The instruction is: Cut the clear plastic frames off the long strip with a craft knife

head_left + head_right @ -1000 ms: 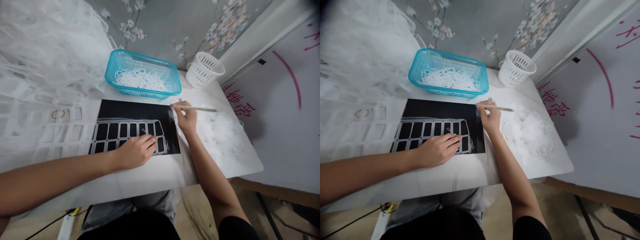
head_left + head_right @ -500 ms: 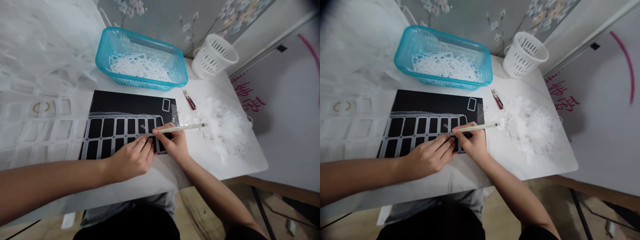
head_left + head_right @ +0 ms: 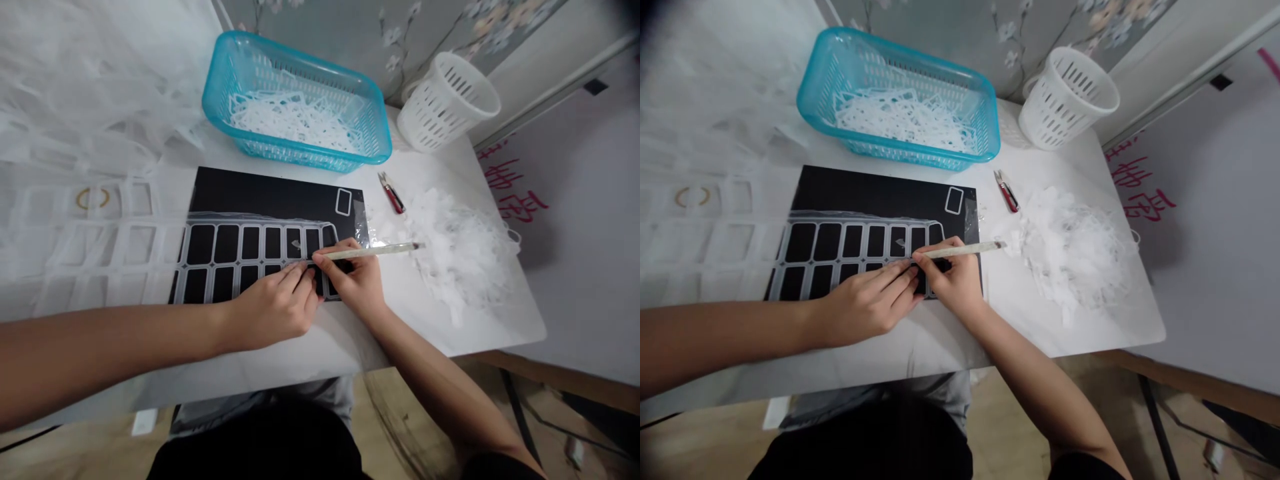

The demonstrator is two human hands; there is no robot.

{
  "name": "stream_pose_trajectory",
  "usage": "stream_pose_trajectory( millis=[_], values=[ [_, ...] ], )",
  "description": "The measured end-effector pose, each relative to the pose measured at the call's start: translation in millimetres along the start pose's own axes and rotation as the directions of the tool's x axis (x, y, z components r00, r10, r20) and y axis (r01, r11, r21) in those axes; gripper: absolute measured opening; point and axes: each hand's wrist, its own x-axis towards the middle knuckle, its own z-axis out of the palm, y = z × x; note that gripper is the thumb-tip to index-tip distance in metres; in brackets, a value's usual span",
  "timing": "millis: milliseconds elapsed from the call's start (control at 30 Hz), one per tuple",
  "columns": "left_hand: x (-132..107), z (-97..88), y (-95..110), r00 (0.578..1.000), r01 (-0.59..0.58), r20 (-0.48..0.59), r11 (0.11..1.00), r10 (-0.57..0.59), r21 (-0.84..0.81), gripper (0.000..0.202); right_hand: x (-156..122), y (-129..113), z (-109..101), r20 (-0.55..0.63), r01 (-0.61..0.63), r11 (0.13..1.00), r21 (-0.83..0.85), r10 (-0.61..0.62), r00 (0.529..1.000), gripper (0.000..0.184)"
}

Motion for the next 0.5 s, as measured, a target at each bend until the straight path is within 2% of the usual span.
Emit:
stream_pose_trajectory(
  millis=[200, 367, 433, 500],
  values=[
    [1, 0.2, -2, 1.0, 0.014, 0.017, 0.999, -0.014, -0.031, 0.011, 0, 5, -1, 0.072, 0.279, 0.937, -0.212, -0.269, 0.96, 0.012],
    [0, 0.1, -1, 0.998, 0.022, 0.056, 1.0, -0.021, -0.022, 0.009, -8, 12, -4, 0.21, 0.43, 0.838, -0.336, -0.378, 0.902, 0.021],
    [-1, 1.1, 0, 0.998, 0.031, 0.055, 0.999, -0.03, -0.017, 0.01, -9, 13, -4, 0.227, 0.477, 0.798, -0.369, -0.42, 0.878, 0.021],
    [-2, 1.9, 1, 0.998, 0.028, 0.059, 0.999, -0.027, -0.023, 0.009, -6, 15, -3, 0.195, 0.484, 0.776, -0.404, -0.445, 0.874, 0.022]
  ],
)
